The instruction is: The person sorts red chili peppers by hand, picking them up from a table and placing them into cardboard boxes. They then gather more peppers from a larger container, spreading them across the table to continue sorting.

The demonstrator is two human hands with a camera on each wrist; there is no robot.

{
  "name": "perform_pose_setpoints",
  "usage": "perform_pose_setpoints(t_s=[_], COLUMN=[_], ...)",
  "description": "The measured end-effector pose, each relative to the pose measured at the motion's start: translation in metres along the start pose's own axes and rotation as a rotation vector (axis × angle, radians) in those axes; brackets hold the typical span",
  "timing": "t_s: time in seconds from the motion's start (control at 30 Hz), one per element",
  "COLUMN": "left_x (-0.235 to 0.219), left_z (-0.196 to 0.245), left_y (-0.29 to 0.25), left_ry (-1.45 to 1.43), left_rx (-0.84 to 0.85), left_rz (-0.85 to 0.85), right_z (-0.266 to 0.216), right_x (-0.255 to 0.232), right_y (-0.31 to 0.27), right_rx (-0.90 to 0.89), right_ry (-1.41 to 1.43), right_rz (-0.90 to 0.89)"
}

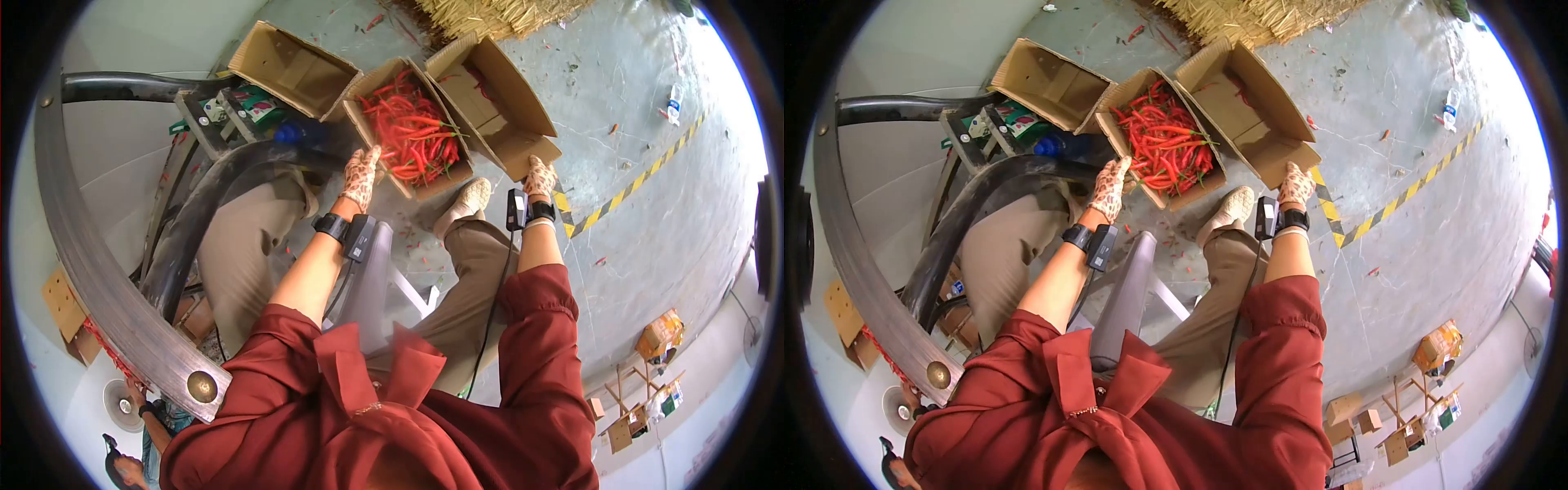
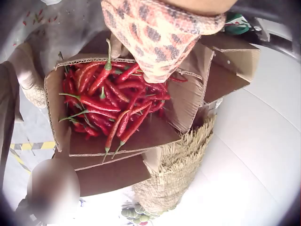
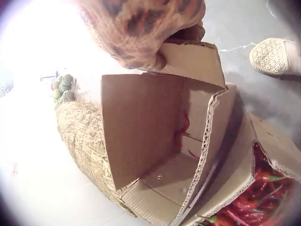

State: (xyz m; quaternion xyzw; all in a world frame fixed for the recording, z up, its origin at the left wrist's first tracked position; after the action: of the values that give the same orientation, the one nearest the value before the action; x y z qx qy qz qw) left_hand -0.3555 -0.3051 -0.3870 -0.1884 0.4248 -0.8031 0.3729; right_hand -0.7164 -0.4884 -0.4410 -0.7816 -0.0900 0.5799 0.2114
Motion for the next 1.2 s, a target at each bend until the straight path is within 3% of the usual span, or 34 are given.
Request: perform_pose_setpoints(t_s=[0.03, 0.07, 0.1, 0.13, 0.27, 0.33, 0.37, 0.43, 0.5, 0.57, 0.6, 0.67, 0.73, 0.77, 0.8, 0.83, 0.87, 0.93, 1.0, 1.07, 1.1, 1.17, 1.2], left_x=[-0.002, -0.001, 0.000, 0.000, -0.006, 0.002, 0.003, 0.005, 0.007, 0.007, -0.002, -0.009, -0.001, 0.004, 0.005, 0.006, 0.007, 0.006, -0.003, 0.000, 0.003, -0.006, -0.007], left_z=[-0.005, -0.004, -0.002, 0.000, -0.003, 0.010, 0.011, 0.016, 0.018, 0.011, -0.008, -0.024, -0.011, -0.001, 0.006, 0.012, 0.016, 0.019, 0.002, -0.005, -0.002, -0.030, -0.031], left_y=[0.004, 0.003, 0.002, 0.001, 0.009, -0.005, -0.002, 0.003, 0.005, 0.019, 0.042, 0.063, 0.051, 0.038, 0.029, 0.027, 0.026, 0.028, 0.049, 0.054, 0.044, 0.075, 0.073], left_ry=[0.008, 0.008, 0.002, -0.004, 0.086, 0.147, 0.141, 0.250, 0.249, 0.287, 0.337, 0.419, 0.452, 0.447, 0.441, 0.442, 0.516, 0.571, 0.717, 0.838, 0.636, 0.948, 1.070], left_rx=[-0.012, -0.016, 0.018, 0.051, 0.096, 0.101, 0.101, 0.177, 0.142, 0.158, 0.229, 0.308, 0.315, 0.192, 0.071, 0.072, 0.040, 0.001, 0.226, 0.302, 0.171, 0.445, 0.489], left_rz=[0.000, 0.001, -0.009, -0.019, -0.070, -0.040, -0.043, -0.034, -0.068, 0.017, 0.001, -0.047, -0.085, 0.001, 0.089, 0.093, 0.031, -0.019, -0.125, -0.102, 0.054, 0.017, 0.008], right_z=[0.011, 0.046, 0.049, 0.060, 0.083, 0.091, 0.096, 0.088, 0.069, 0.026, 0.007, -0.043, -0.103, -0.130, -0.151, -0.174, -0.181, -0.206, -0.222, -0.232, -0.231, -0.231, -0.226], right_x=[-0.001, 0.030, 0.026, 0.018, 0.010, -0.001, -0.004, -0.016, -0.029, -0.078, -0.092, -0.121, -0.125, -0.113, -0.095, -0.080, -0.048, -0.028, -0.014, -0.007, -0.003, 0.003, 0.006], right_y=[0.004, 0.020, 0.019, 0.015, 0.002, 0.011, 0.012, 0.000, -0.013, -0.033, -0.035, -0.036, -0.039, -0.039, -0.039, -0.046, -0.038, -0.045, -0.041, -0.038, -0.039, -0.041, -0.042], right_rx=[-0.304, -0.371, -0.372, -0.181, 0.098, -0.132, -0.132, 0.185, 0.335, 0.373, 0.365, -0.085, -0.296, -0.395, -0.457, -0.450, -0.568, -0.569, -0.572, -0.557, -0.623, -0.665, -0.724], right_ry=[-0.561, -0.632, -0.633, -0.223, 0.099, -0.653, -0.657, -0.217, -0.001, -0.220, -0.224, -0.033, 0.194, 0.240, 0.080, 0.097, 0.024, -0.164, -0.184, -0.387, -0.402, -0.451, -0.417], right_rz=[0.077, 0.164, 0.162, 0.157, 0.095, -0.040, -0.036, -0.091, -0.117, 0.558, 0.559, 0.694, 0.436, 0.340, 0.261, 0.088, 0.070, -0.105, -0.194, -0.357, -0.257, -0.258, -0.191])
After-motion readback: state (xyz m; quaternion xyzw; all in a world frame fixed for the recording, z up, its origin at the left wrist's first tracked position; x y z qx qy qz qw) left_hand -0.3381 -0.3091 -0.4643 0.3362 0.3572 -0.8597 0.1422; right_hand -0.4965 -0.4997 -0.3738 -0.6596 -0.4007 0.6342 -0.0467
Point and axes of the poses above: each hand's wrist, its own y-axis towards the middle knuckle, its own x-axis out of the palm, z = x × y, the point moved 3 cm from there along y, towards the middle knuckle, and after that the axes turned 10 degrees about -y, right-handed, at the moved point
